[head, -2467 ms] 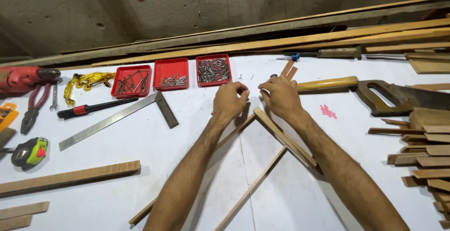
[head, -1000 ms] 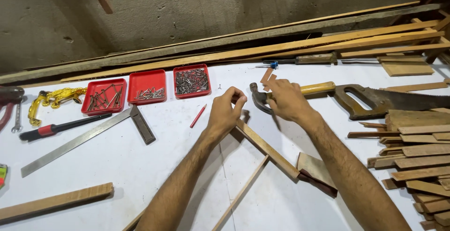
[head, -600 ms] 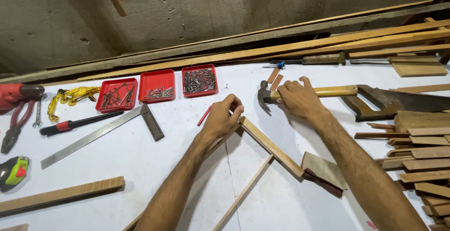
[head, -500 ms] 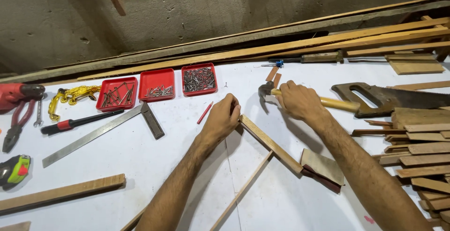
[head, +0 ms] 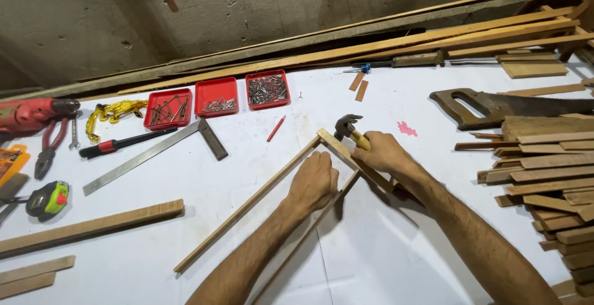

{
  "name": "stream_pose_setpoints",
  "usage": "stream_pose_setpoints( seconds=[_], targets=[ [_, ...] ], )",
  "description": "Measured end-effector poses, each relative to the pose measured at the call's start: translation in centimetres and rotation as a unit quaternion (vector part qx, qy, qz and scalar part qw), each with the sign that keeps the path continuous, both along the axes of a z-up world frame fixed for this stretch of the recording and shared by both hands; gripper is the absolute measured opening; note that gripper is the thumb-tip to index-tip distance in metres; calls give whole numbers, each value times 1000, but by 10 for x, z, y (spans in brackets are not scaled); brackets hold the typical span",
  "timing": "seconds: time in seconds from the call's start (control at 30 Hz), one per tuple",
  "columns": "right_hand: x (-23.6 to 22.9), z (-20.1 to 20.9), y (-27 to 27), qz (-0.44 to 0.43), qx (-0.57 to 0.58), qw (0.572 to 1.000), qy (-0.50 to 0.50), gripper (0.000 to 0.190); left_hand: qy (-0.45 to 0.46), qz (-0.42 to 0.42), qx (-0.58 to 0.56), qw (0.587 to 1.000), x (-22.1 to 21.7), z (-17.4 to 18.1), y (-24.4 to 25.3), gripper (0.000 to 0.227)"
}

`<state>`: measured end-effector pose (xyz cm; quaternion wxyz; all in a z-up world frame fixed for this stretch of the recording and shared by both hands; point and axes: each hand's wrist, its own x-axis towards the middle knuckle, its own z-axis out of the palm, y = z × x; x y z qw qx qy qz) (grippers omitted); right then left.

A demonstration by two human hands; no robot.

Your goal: Assemble small wooden frames by joining thin wooden strips with nails and a hammer on a workbench.

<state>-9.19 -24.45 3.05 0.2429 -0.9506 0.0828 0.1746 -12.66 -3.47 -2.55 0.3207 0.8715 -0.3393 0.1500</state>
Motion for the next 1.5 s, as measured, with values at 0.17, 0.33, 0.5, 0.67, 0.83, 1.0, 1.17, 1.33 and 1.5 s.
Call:
stream_pose_setpoints(
  seconds=[0.17, 0.33, 0.5, 0.67, 0.83, 1.0, 1.17, 1.33, 1.5],
  targets=[
    [-22, -3, -1, -21, 24, 999, 2, 40, 139, -3, 67, 988, -28, 8, -2, 28],
    [-32, -3, 2, -54, 40, 998, 9, 40, 176, -29, 91, 980, -37, 18, 2, 40],
    [-33, -20, 5, -38, 48, 998, -14, 48, 126, -66, 100, 985, -40, 4, 17, 12],
    [-61, -3, 37, -45, 88, 995, -12, 48, 182, -51, 137, 972, -58, 21, 51, 14],
    [-78, 4, 60, -44, 103, 994, -3, 46, 241, -39, 171, 955, -69, 45, 75, 15],
    [-74, 10, 58, -40, 102, 994, 4, 41, 135, 9, 93, 987, -39, 25, 78, 27],
    [-65, 20, 53, -77, 136, 988, -9, 38, 5, 71, 59, 996, 9, 5, 75, 28],
    [-60, 24, 51, -91, 155, 984, 4, 35, 62, 86, 101, 989, 26, 16, 70, 42],
    [-58, 30, 61, -85, 160, 983, 7, 31, 98, 45, 99, 989, 49, -19, 80, 8]
  ],
)
